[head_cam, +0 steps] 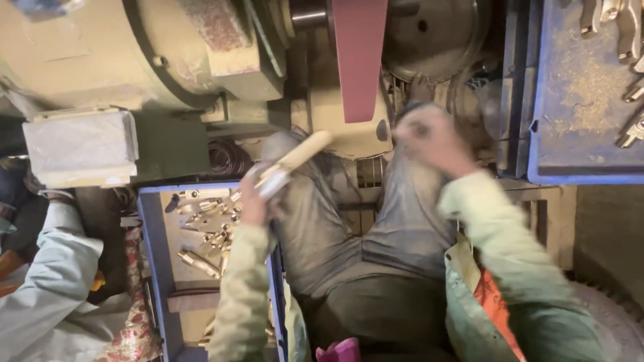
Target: The person sits on the floor and repeatedly picks up small brass-colored metal parts from a blue bin. They press each part against a rotating belt grinder to smooth or shape it, then place the finished part into a second bin to the right.
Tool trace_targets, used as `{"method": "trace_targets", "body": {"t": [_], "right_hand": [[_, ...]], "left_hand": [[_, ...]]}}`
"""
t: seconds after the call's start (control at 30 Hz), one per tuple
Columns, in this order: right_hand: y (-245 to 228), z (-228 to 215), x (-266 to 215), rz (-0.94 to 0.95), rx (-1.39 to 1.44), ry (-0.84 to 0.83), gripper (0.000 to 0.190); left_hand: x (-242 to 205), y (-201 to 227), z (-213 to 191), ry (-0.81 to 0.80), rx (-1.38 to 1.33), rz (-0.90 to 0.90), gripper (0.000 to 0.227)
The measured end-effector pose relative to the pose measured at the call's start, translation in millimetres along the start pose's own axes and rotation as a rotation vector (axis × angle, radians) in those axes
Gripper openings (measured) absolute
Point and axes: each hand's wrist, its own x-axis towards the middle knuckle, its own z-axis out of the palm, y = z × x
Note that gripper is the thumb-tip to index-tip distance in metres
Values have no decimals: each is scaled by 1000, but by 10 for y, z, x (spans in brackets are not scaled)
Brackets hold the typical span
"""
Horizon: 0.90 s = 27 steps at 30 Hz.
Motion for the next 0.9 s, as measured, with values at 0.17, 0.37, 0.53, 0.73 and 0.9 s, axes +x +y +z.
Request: {"method": "trace_targets", "body": {"t": [0.17, 0.37, 0.53, 0.73, 0.9], "right_hand": [[942, -1590, 285, 476, 401, 598, 22], [2511, -2048, 977, 773, -331, 419, 24], [3200, -1896, 1156, 879, -470, 229, 27], [2917, -2181, 661, 807, -511, 194, 32], [1785, -2205, -670, 663, -438, 198, 36]], "left_hand": [[-582, -350, -821, 502, -313, -181, 42], [-912, -861, -965, 551, -560, -284, 55], [-689, -699, -577, 592, -219, -295, 53], [-478, -115, -47, 284, -281, -215, 31], [-502, 46, 197, 120, -172, 40, 36]]}}
